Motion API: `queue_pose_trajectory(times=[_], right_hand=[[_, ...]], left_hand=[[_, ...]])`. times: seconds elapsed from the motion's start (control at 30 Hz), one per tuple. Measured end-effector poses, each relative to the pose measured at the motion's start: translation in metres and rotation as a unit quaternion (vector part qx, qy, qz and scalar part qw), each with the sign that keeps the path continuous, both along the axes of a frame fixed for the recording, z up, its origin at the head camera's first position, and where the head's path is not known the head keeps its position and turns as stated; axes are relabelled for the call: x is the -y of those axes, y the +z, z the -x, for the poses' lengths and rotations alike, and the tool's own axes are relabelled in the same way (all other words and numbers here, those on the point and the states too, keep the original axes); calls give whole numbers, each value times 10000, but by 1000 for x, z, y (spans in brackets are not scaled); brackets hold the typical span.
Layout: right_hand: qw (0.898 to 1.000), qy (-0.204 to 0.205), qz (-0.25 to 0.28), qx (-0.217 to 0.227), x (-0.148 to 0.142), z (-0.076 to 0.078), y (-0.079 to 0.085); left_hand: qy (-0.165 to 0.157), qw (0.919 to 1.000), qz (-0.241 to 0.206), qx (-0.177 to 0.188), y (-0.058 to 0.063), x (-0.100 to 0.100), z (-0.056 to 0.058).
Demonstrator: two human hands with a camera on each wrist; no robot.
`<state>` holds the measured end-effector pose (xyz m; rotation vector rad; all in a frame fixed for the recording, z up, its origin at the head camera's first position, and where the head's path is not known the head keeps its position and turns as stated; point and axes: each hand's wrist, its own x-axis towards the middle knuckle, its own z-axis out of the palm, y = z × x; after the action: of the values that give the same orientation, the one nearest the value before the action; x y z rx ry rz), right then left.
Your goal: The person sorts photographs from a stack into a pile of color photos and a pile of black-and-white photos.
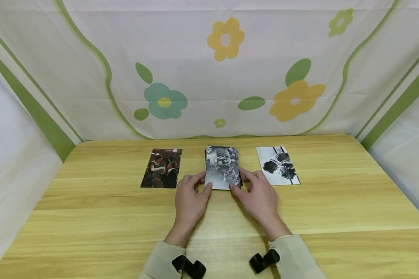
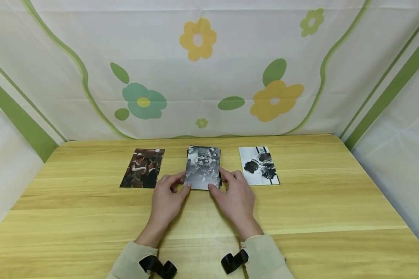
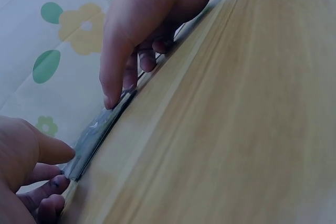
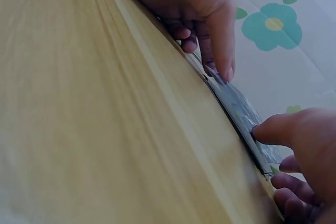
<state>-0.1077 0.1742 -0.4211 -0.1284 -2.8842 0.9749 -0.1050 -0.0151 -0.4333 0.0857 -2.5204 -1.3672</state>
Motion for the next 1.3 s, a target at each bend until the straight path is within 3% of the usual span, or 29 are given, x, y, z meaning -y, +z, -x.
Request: queue_pose_trajectory(times=[0.33, 0.63, 0.83, 1.1, 1.3], right_hand=[[9924, 123, 1216, -112, 1, 0, 10], [9852, 103, 1689, -254, 3, -4, 31], [9830, 59, 1816, -282, 4, -6, 38], [9815, 27, 1883, -334, 1, -5, 36], [9785, -304, 1977, -508, -14, -2, 33]], left_hand=[[-101, 9947, -1011, -154, 7, 1, 0], [24, 9845, -1754, 39, 30, 4, -3], [78, 9805, -1957, 164, 38, 4, -5], [6, 9794, -1999, 286, 37, 0, -4], [-305, 9785, -2013, 313, 38, -18, 2]])
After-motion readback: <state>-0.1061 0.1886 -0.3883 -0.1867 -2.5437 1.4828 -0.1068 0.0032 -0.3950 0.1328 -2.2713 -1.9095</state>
